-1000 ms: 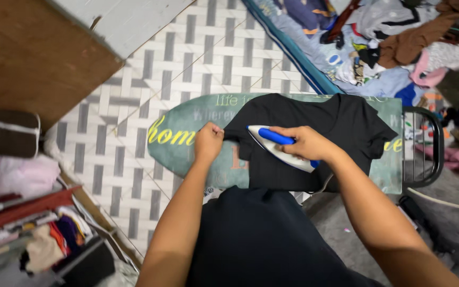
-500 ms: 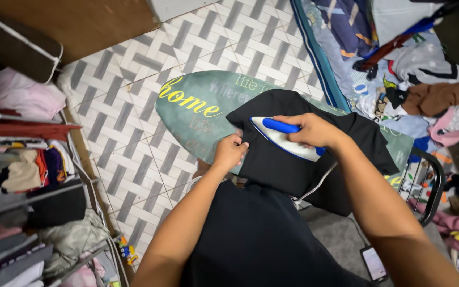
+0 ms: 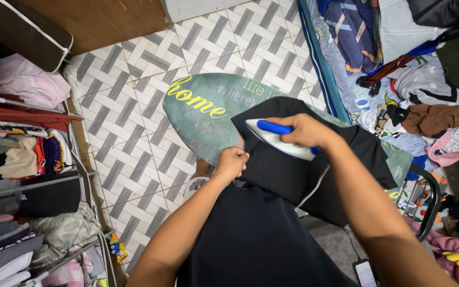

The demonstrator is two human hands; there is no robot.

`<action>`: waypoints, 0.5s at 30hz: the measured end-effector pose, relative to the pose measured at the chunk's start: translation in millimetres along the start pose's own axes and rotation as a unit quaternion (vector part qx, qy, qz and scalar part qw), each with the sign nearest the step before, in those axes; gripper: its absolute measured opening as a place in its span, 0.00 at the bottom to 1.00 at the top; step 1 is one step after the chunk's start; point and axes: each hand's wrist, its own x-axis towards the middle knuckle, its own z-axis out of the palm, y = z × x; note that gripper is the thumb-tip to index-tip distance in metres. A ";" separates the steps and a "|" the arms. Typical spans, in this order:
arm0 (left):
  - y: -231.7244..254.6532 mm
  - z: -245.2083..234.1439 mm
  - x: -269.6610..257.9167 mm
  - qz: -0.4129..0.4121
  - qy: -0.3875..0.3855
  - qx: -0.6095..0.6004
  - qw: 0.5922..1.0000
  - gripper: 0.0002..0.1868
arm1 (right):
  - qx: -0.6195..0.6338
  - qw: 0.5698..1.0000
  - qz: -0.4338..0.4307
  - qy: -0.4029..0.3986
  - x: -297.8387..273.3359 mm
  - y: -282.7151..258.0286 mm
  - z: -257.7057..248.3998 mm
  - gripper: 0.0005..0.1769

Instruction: The person irons a black shirt on an ironing board and then places it on a hanger and hangs it in a closet.

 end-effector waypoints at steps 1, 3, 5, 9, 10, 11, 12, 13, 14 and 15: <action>-2.2 -0.3 0.3 -0.006 0.002 0.006 1.000 0.08 | -0.027 0.999 -0.033 0.027 6.0 -3.4 4.1 0.38; -6.0 -3.1 6.4 -0.006 -0.018 -0.009 1.000 0.08 | -0.081 0.989 -0.095 0.079 26.6 -19.2 22.1 0.38; -11.6 -5.0 10.6 -0.018 -0.035 -0.017 0.999 0.08 | -0.010 0.996 -0.039 0.080 40.0 -35.8 35.3 0.36; -19.5 -19.0 21.8 -0.046 -0.082 -0.015 0.995 0.07 | 0.011 0.999 -0.017 0.045 28.1 -32.3 25.4 0.37; -19.3 -27.9 25.9 -0.049 -0.098 -0.012 0.994 0.07 | 0.000 0.999 -0.034 0.036 15.0 -24.9 19.6 0.38; -19.2 -36.0 31.9 -0.024 -0.076 -0.004 0.997 0.07 | -0.011 0.998 -0.050 0.029 -2.0 -15.6 17.3 0.39; -17.6 -42.7 38.9 0.000 -0.055 0.004 0.999 0.08 | 0.030 0.998 -0.001 0.050 -18.0 -7.8 17.7 0.38; -13.8 -49.8 44.0 0.023 -0.030 0.011 0.999 0.08 | 0.072 0.994 0.046 0.068 -33.9 -2.7 19.0 0.38; -7.0 -56.0 49.8 0.058 -0.003 0.022 0.998 0.08 | 0.114 0.985 0.093 0.086 -42.7 -0.5 21.9 0.37; 1.7 -62.2 56.4 0.093 0.024 0.033 0.995 0.07 | 0.132 0.978 0.091 0.131 -40.5 -1.0 30.7 0.37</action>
